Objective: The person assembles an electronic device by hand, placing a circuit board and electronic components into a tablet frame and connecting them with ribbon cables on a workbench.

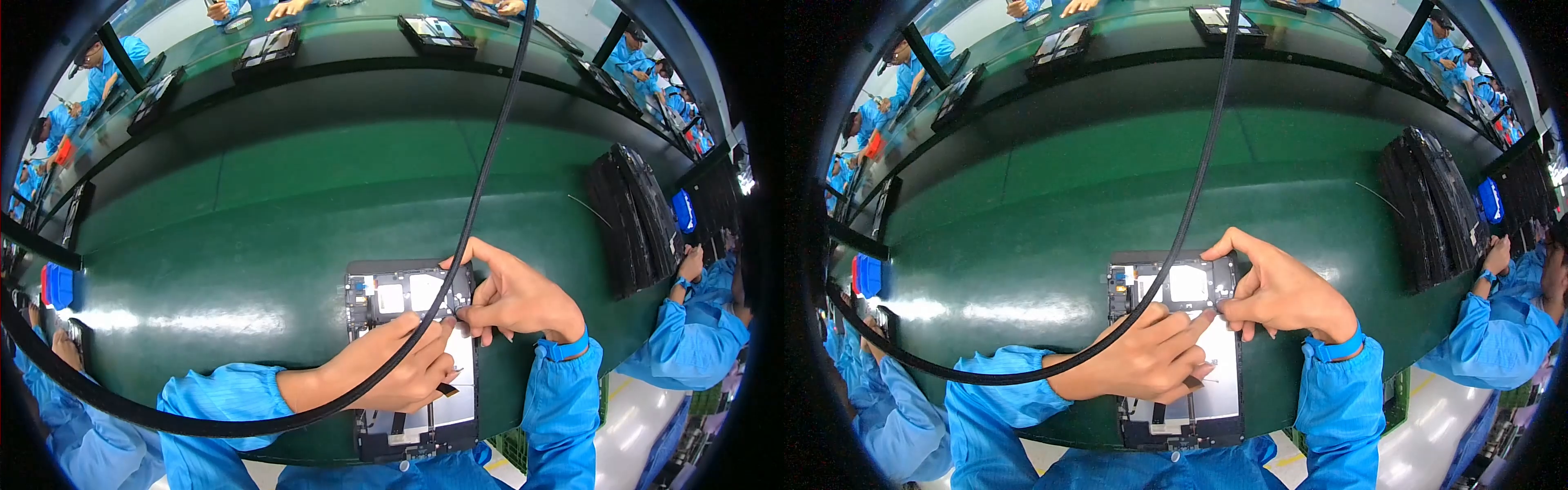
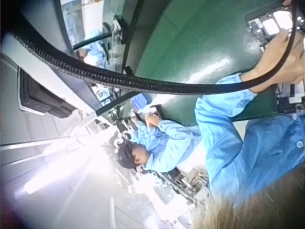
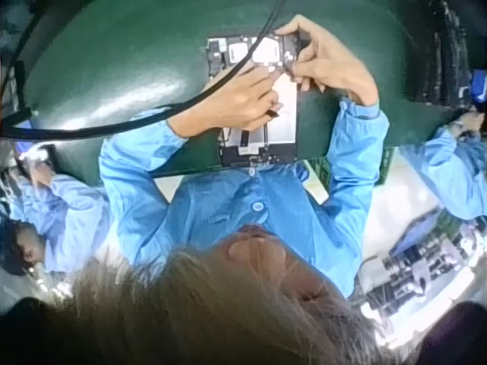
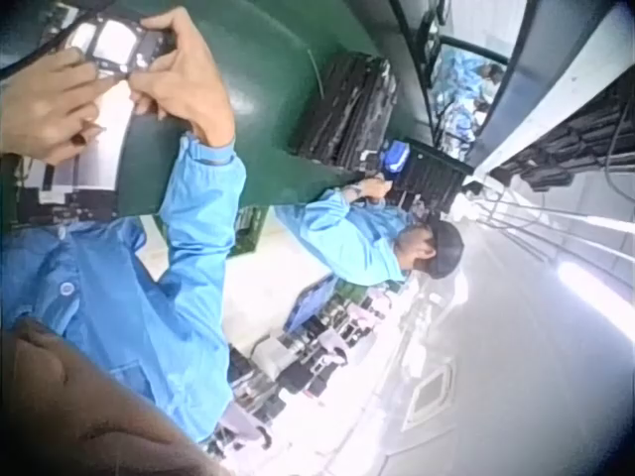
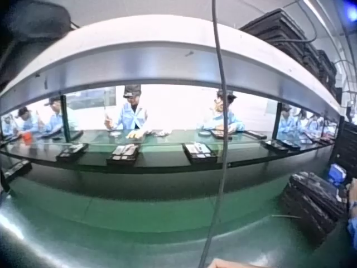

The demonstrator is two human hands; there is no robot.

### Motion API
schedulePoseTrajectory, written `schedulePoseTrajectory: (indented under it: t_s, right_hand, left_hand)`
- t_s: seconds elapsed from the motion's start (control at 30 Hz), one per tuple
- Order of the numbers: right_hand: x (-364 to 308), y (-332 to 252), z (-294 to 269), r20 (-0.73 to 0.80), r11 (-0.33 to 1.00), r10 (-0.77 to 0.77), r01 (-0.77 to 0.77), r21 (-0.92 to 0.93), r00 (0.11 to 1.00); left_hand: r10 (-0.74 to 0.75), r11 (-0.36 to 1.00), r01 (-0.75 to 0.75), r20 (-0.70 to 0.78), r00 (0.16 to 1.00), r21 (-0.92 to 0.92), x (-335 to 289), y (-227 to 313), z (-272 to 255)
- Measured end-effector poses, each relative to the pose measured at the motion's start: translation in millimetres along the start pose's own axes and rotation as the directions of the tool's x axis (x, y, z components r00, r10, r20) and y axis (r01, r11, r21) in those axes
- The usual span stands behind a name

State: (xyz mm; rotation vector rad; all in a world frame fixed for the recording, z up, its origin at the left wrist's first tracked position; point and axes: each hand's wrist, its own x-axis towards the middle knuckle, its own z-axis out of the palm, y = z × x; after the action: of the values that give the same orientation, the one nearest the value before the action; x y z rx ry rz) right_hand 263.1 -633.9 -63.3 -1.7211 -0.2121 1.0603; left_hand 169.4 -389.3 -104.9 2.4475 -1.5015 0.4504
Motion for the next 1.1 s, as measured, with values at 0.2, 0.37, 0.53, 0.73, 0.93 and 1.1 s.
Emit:
schedulePoseTrajectory:
  t_s: [0.2, 0.37, 0.53, 0.73, 0.93, 1.1]
  right_hand:
    - [1, 9, -7, 0.055, 1.0, -0.011, 0.01, 0.021, 0.998]
    - [0, 8, -6, 0.05, 0.999, -0.016, 0.013, 0.051, 0.999]
    - [1, 7, -5, 0.061, 0.999, -0.006, 0.003, 0.049, 0.998]
    - [2, 7, -7, 0.083, 1.0, -0.01, 0.009, 0.007, 0.997]
    - [3, 9, -6, 0.07, 1.0, -0.019, 0.018, 0.019, 0.997]
    - [9, 13, -14, 0.105, 0.998, -0.036, 0.029, 0.059, 0.994]
  left_hand:
    - [-0.016, 1.0, 0.017, -0.045, 0.999, 0.021, -3, 3, 2]
    - [-0.047, 0.998, 0.044, -0.049, 0.998, -0.05, -5, 3, 5]
    - [-0.06, 0.992, 0.052, -0.06, 0.996, -0.116, -5, 1, 3]
    - [-0.093, 0.977, 0.082, -0.049, 0.994, -0.197, -4, -1, 1]
    - [-0.043, 0.989, 0.046, 0.023, 0.999, -0.142, -1, -2, 0]
    - [0.027, 0.999, -0.029, 0.09, 0.996, 0.023, 5, -2, -10]
